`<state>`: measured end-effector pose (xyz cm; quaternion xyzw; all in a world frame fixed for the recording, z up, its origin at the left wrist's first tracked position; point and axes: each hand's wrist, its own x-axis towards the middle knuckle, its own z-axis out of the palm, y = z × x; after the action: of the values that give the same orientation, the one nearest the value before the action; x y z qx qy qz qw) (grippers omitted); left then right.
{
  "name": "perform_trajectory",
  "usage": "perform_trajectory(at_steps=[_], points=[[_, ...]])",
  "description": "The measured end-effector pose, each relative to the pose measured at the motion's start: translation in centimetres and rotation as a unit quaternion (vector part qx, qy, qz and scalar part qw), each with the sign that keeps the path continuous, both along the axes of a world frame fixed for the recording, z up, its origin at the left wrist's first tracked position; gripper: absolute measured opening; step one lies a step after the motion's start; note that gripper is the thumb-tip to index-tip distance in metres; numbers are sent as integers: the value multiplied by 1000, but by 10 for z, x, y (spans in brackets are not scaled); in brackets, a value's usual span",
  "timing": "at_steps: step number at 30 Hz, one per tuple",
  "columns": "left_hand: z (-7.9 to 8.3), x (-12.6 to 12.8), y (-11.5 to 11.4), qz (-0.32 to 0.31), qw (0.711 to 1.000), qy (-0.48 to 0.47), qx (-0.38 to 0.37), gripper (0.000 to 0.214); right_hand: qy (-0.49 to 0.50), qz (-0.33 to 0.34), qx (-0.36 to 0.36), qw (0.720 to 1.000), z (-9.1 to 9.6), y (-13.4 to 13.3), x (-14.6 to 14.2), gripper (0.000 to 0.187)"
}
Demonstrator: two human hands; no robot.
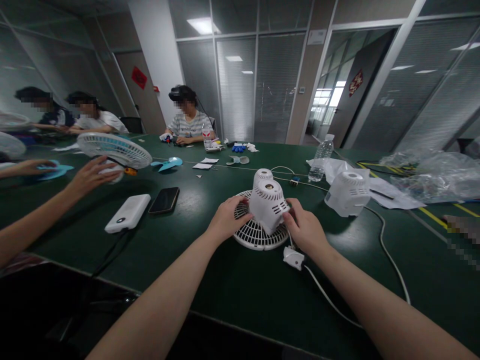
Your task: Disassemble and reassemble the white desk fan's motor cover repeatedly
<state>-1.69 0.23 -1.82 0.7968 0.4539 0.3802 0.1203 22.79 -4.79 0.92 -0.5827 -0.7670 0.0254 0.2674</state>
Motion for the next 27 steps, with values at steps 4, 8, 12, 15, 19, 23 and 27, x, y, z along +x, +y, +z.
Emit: perform_trajectory(at_steps=[4,8,12,15,19,23,27], points=[[-1,-2,2,27,999,-13,-19,37,14,3,30,999,0,-2,0,39],[-2,-3,4,61,997,-17,-32,37,32,-12,25,999,-3,3,1,31],[-1,-3,3,49,998,-21,-25,33,-21,-20,2,1000,-8,14,4,29],[1,-2,1,29,999,-29,-28,32,-44,3,-14,999,-13,18,4,27],[0,0,1,-9,998,-58,-33,35,-68,25,-26,997,-14,16,1,26],[-3,0,4,-2,998,-58,-28,33,-83,59,-37,994,-9,9,-4,27],[-2,-2,5,44,998,-41,-14,22,-90,107,-47,989,-4,0,-11,29]])
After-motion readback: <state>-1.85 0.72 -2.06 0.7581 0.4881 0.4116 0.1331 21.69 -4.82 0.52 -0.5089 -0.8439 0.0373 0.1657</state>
